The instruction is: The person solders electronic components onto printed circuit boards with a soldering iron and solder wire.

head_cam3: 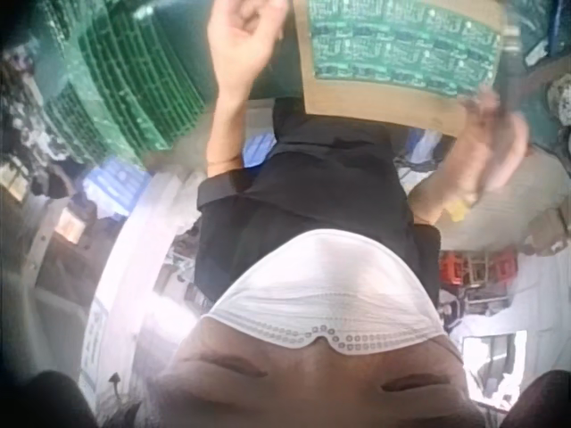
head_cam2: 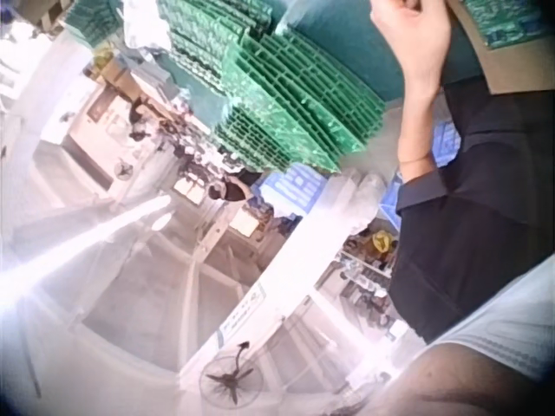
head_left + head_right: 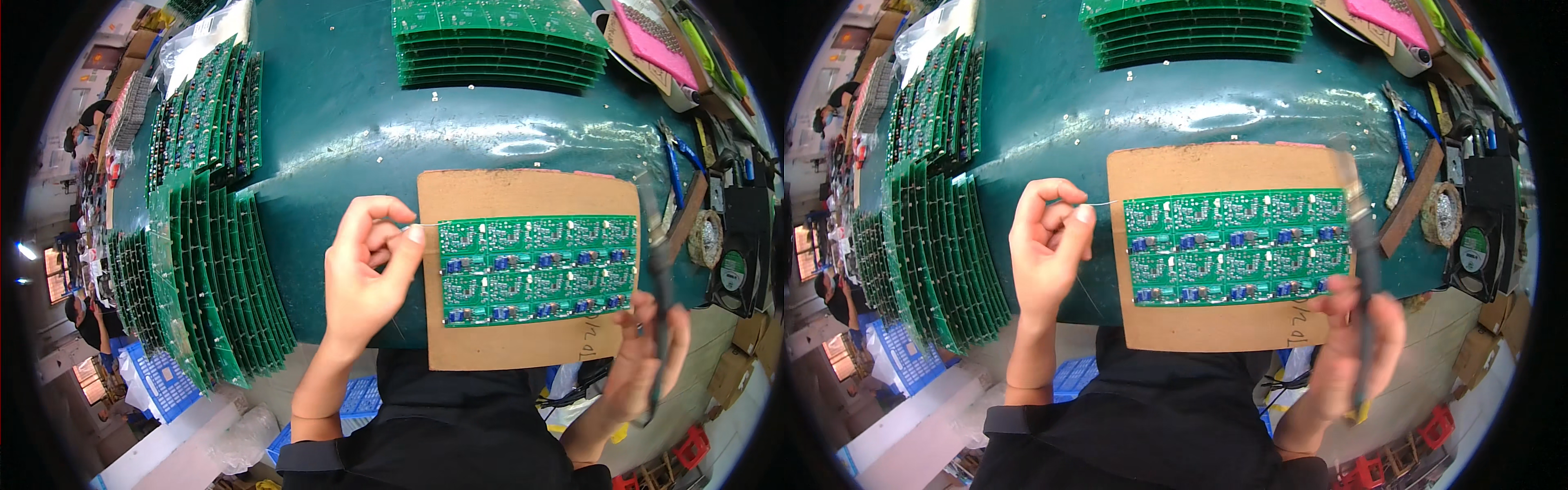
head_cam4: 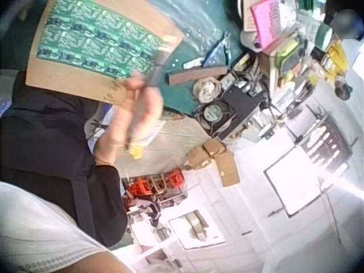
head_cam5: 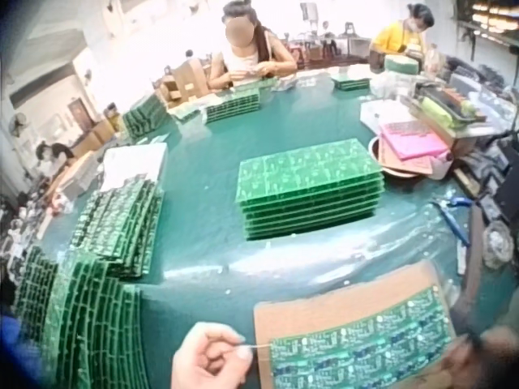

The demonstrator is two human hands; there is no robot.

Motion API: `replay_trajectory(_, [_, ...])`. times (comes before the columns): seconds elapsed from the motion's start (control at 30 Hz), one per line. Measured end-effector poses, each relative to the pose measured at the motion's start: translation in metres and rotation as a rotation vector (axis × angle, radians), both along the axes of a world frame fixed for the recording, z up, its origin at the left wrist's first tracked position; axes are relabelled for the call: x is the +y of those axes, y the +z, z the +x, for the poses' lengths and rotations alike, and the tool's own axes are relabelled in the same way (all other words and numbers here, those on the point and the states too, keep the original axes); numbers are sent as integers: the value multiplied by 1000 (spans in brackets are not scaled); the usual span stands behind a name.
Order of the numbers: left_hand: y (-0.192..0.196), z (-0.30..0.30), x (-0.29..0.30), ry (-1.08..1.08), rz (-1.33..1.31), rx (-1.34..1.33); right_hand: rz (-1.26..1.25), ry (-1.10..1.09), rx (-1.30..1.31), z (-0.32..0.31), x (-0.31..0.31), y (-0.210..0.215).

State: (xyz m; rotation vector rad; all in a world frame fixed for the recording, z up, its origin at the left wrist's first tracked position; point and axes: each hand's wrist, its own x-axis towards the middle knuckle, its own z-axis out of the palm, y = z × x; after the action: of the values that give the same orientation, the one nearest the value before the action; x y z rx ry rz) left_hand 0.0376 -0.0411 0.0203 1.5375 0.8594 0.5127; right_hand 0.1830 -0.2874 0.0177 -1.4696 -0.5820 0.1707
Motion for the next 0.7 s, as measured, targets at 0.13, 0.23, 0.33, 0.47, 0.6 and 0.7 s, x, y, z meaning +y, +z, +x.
replay_trajectory(0.13, [-9,5,4,-87,385,99,-83,170,-17,-32,27,3])
replay_trajectory(0.23, [-19,6,5,-153,689,94,-120,251,-113,-34,38,-7])
replay_trajectory(0.33, [-22,7,3,-165,693,118,-148,311,-166,-35,49,-9])
replay_trajectory(0.47, [-28,6,6,-179,693,137,-154,340,-212,-35,57,-14])
replay_trajectory(0.6, [-32,8,7,-185,722,89,-184,368,-176,-36,59,-10])
replay_trajectory(0.7, [-34,9,9,-193,754,64,-206,374,-154,-37,61,-9])
